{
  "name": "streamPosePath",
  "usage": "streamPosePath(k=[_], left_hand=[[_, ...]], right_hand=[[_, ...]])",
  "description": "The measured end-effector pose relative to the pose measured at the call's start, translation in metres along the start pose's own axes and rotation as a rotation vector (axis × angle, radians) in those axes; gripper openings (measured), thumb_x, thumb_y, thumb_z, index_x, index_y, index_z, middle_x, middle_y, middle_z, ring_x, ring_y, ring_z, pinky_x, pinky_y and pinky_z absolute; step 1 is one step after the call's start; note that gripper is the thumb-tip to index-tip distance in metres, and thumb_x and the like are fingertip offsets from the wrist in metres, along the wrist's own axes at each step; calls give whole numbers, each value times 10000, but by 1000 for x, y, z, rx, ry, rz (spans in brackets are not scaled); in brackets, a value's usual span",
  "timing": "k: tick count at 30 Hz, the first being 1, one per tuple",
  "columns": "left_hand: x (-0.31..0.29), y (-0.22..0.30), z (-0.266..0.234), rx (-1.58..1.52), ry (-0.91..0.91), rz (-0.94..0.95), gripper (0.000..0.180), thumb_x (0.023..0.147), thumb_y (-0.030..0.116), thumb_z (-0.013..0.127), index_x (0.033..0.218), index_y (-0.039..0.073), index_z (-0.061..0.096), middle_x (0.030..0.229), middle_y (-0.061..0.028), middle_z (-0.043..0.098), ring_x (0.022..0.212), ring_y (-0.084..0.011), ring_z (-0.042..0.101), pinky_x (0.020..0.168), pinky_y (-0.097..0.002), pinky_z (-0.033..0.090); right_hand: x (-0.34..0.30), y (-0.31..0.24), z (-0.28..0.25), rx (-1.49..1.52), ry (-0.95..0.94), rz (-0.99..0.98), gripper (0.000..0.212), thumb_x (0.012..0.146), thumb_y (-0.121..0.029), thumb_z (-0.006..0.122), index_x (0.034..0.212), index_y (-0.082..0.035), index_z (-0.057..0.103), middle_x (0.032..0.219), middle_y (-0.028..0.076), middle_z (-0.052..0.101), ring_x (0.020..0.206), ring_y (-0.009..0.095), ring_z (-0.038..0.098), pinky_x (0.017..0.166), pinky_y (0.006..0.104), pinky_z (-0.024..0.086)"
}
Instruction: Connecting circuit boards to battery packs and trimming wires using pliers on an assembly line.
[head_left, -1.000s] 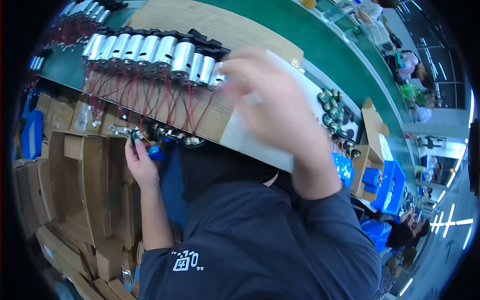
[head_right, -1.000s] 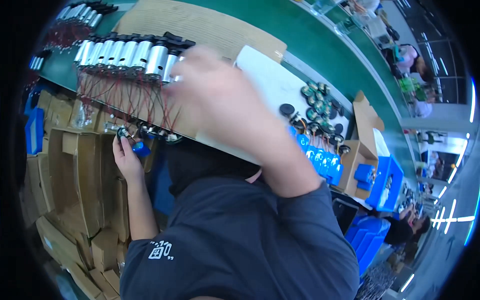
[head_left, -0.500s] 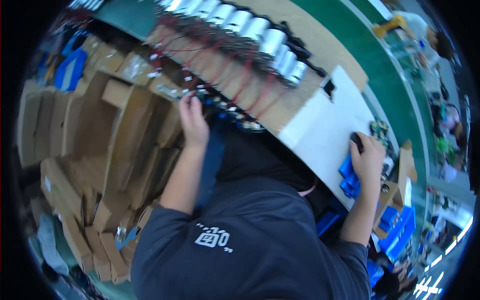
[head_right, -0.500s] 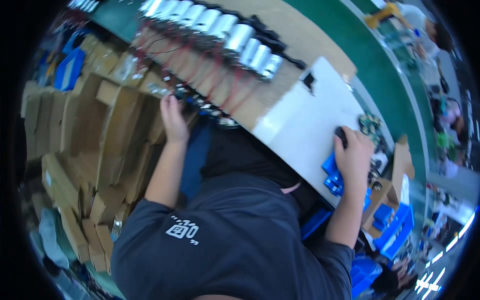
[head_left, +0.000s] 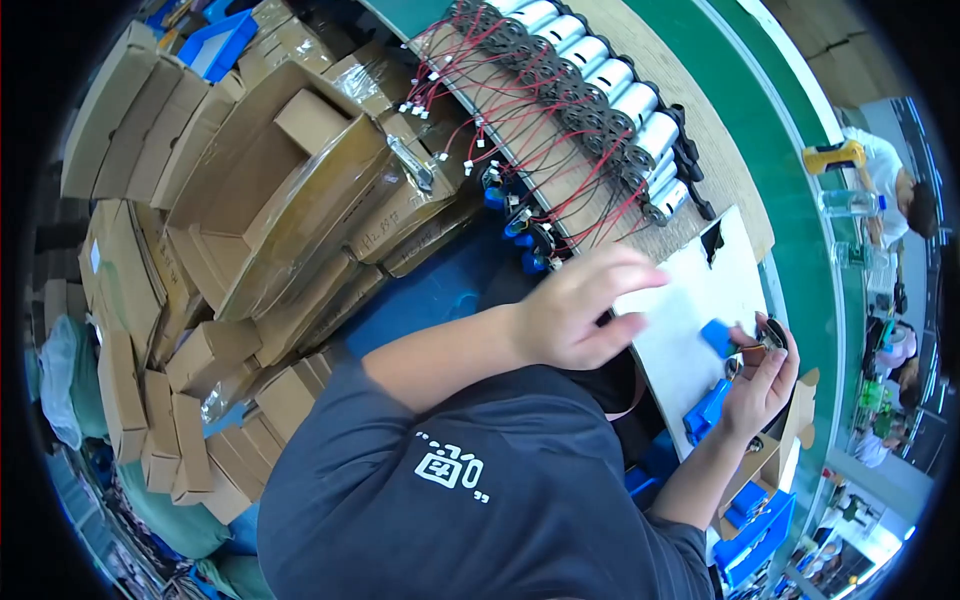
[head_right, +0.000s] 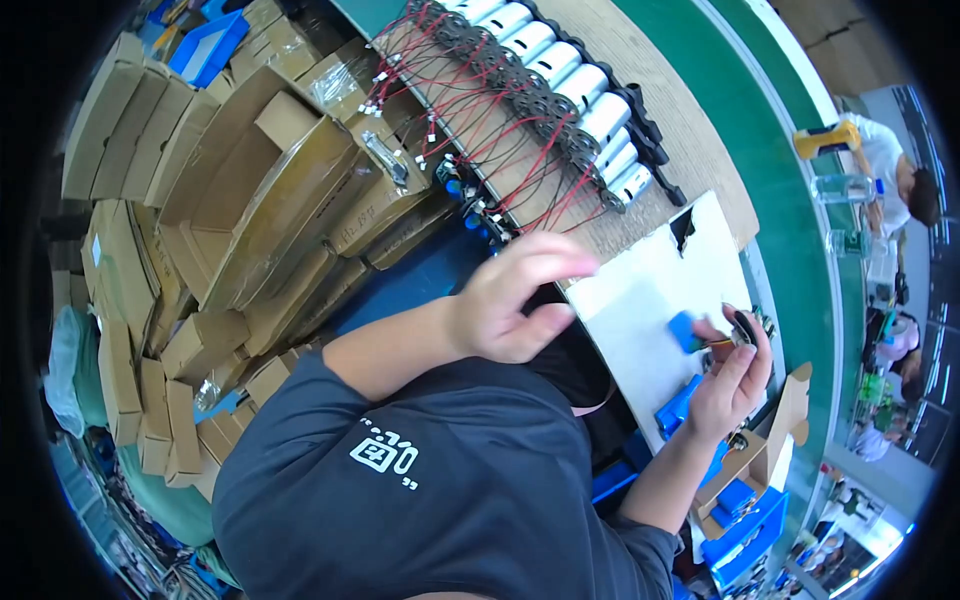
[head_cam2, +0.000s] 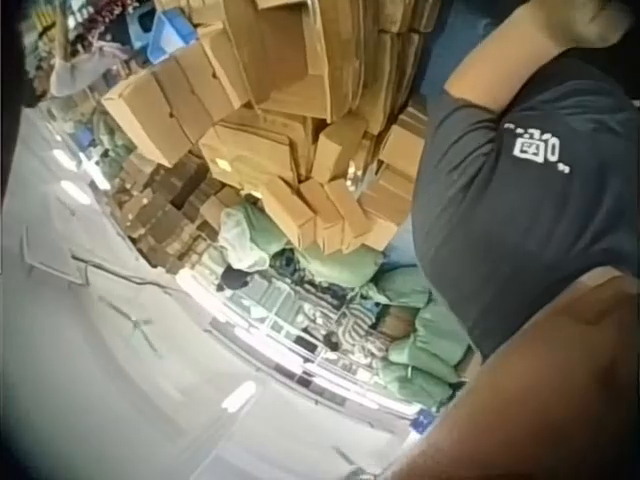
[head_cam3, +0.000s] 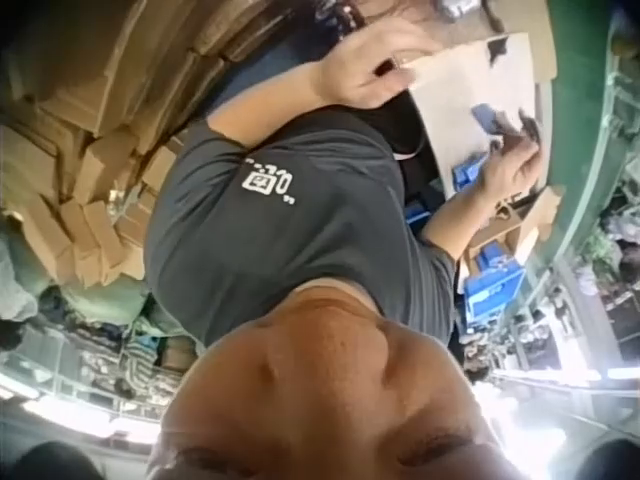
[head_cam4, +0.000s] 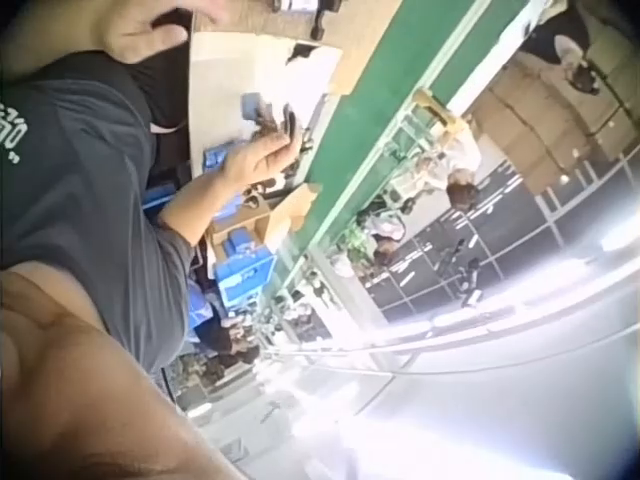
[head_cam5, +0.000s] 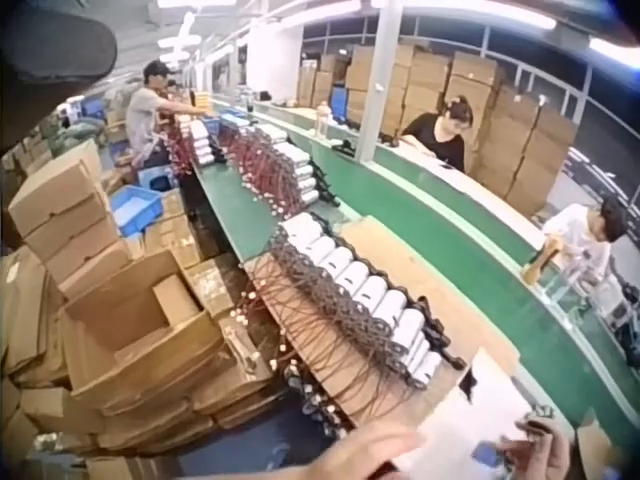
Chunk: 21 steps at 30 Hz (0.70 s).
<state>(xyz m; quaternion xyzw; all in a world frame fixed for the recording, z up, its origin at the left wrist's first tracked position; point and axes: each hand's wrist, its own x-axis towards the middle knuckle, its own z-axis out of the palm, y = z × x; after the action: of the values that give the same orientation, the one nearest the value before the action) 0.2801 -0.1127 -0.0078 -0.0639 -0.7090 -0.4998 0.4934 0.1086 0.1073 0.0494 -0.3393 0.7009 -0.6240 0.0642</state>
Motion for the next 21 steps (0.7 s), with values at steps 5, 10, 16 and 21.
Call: streamPosePath(k=[5, 10, 16, 21], left_hand=[[21, 9, 20, -511, 133, -386, 475, 1022, 293, 507, 1379, -10, 426, 1127, -146, 613, 1020, -243, 619, 891, -353, 513], [-4, 7, -28, -850, 413, -926, 355, 1059, 312, 424, 1310, 66, 471, 1053, -110, 612, 871, -199, 663, 660, -320, 569], [-65, 5, -93, -867, 635, -1143, 364, 1050, 361, 443, 1164, 32, 546, 911, -89, 612, 638, -174, 632, 482, -324, 515], [-64, -2, -117, -746, 788, -1056, 391, 1043, 376, 461, 1149, 20, 585, 879, -76, 609, 569, -150, 582, 450, -287, 465]], right_hand=[[4, -41, 100, 204, -244, 249, 309, 1051, -167, 453, 1235, 49, 575, 1135, 180, 632, 779, 186, 656, 729, 314, 545], [27, -33, 190, -448, -371, -468, 242, 898, -103, 644, 1113, 3, 677, 978, 131, 630, 833, 263, 665, 708, 357, 530], [50, -29, 252, -439, -686, -341, 165, 875, -143, 655, 974, -23, 710, 1052, 123, 638, 856, 318, 662, 755, 384, 541], [72, 10, 289, -697, -731, -719, 142, 883, -145, 648, 924, -21, 704, 1024, 120, 643, 858, 305, 666, 729, 392, 545]])
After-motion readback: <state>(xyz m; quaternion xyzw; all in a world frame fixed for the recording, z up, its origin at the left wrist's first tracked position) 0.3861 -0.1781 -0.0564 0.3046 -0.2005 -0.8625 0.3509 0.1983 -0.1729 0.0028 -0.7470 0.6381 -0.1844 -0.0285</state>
